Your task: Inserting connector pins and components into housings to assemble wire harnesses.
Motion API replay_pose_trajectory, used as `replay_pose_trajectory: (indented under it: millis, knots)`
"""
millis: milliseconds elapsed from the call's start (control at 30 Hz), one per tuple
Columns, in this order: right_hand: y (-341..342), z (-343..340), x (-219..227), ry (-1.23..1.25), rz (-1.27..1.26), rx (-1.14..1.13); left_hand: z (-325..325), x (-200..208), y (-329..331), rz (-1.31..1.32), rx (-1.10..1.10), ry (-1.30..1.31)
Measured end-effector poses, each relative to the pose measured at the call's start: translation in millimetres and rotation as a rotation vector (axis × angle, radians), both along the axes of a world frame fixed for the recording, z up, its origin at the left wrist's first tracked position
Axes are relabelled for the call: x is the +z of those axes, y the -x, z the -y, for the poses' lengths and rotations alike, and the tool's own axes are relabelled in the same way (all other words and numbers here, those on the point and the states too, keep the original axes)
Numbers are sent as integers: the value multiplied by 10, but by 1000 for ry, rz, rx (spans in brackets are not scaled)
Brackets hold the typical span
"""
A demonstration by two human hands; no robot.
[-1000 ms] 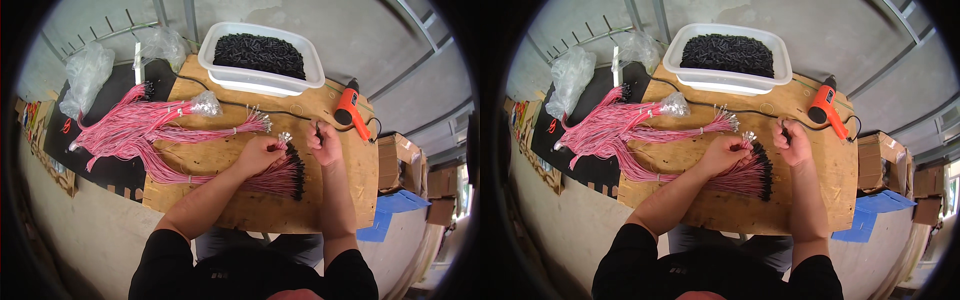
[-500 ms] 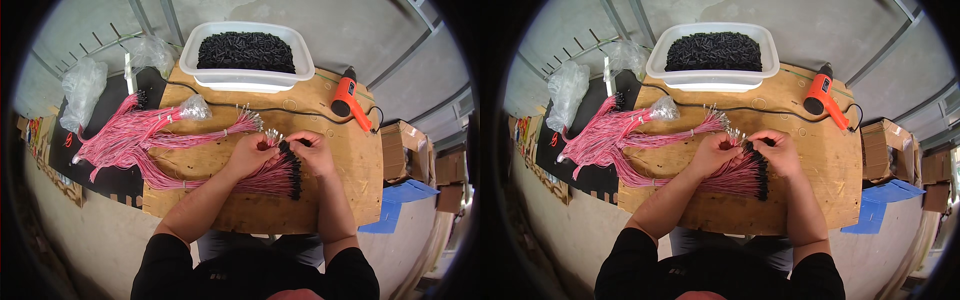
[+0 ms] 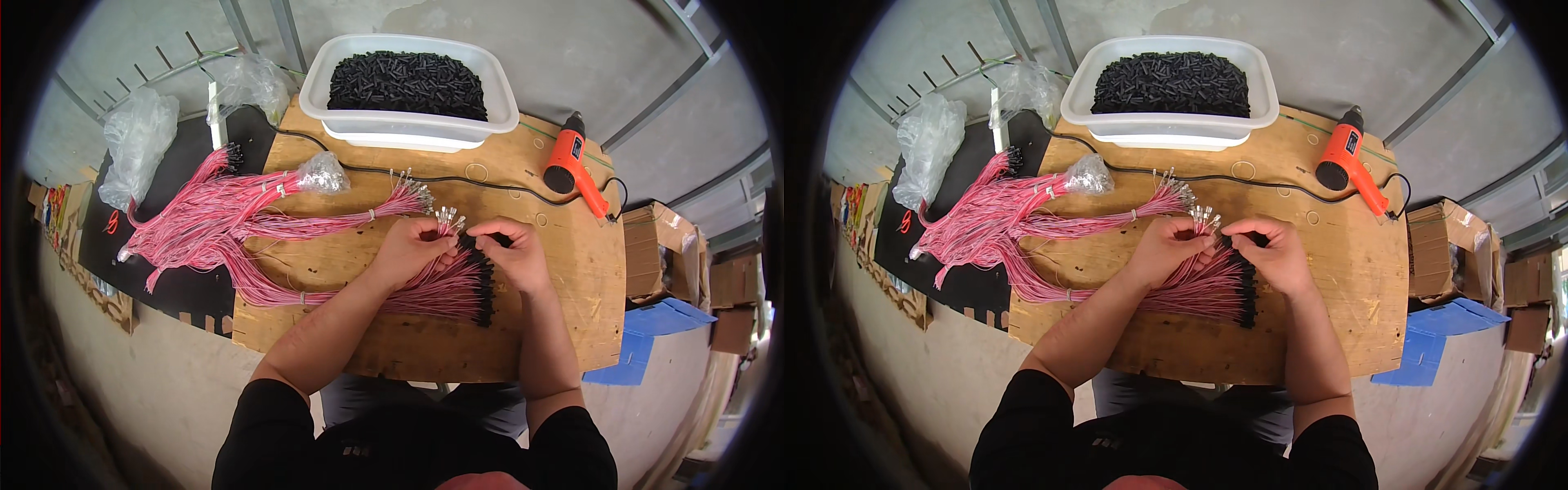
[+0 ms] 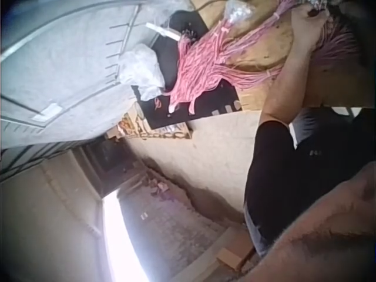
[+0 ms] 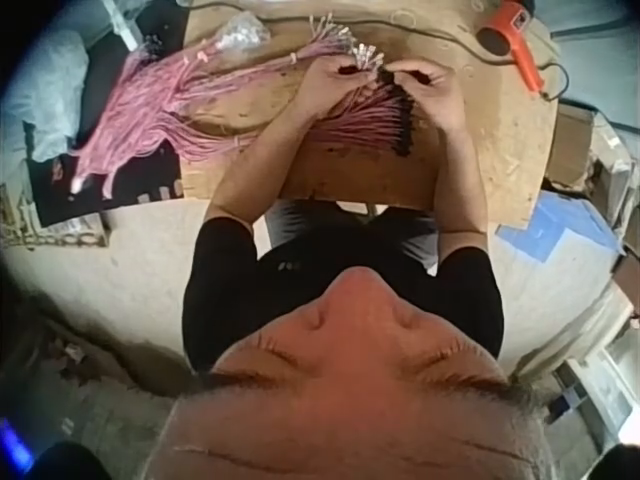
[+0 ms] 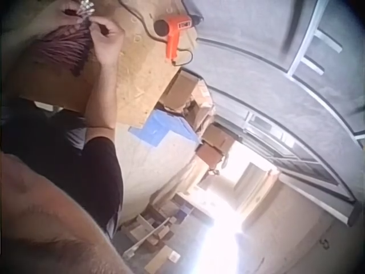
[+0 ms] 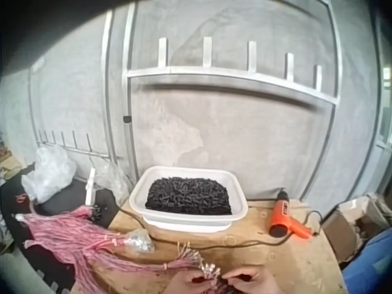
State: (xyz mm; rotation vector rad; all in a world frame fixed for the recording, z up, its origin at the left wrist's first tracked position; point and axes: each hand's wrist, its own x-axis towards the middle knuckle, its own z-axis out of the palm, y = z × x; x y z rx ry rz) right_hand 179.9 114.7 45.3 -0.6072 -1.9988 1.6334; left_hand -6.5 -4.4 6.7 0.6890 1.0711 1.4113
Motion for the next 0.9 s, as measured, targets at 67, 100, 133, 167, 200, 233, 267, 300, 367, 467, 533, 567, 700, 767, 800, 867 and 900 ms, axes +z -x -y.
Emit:
replay_pose_trajectory:
  millis: [67,100,133,167,200,233,267,300,367,467,533,567,700,767,800,867,900]
  knots:
    - [3,-5,1,-32,4,5,-2,-27,8,33,2,-8]
    - [6,-6,1,-63,8,9,-4,-40,12,65,1,-15]
    - [13,1,0,-63,8,10,-4,-47,14,65,2,-16]
    - [23,17,-4,5,-14,-14,-3,-53,14,53,-1,-26]
    - [30,28,-7,73,-35,-38,-2,-57,13,42,-4,-36]
    - [33,32,-8,73,-35,-38,-2,-56,11,42,-4,-35]
    - [33,33,-8,52,-9,-42,-7,-52,7,27,-1,-38]
    - [34,36,-8,31,17,-45,-9,-48,4,12,2,-40]
    - [44,47,-10,21,30,-47,-5,-40,5,11,0,-37]
    - [40,46,-20,2,36,-48,-4,-47,7,30,1,-52]
    - [27,23,-41,-6,28,-48,-3,-40,6,52,4,-70]
    - [21,3,-59,-21,37,-46,2,-12,5,56,14,-56]
    - [7,-23,-54,-69,50,-25,10,22,-1,68,56,-16]
    - [18,-25,-22,-98,27,-17,9,1,-5,65,60,-23]
    - [23,-24,-12,-125,3,-10,8,-7,-6,61,64,-30]
    - [35,-17,-31,-5,-25,-34,5,-12,-9,60,66,-40]
    - [42,-10,-36,115,-52,-58,5,-14,-10,59,66,-51]
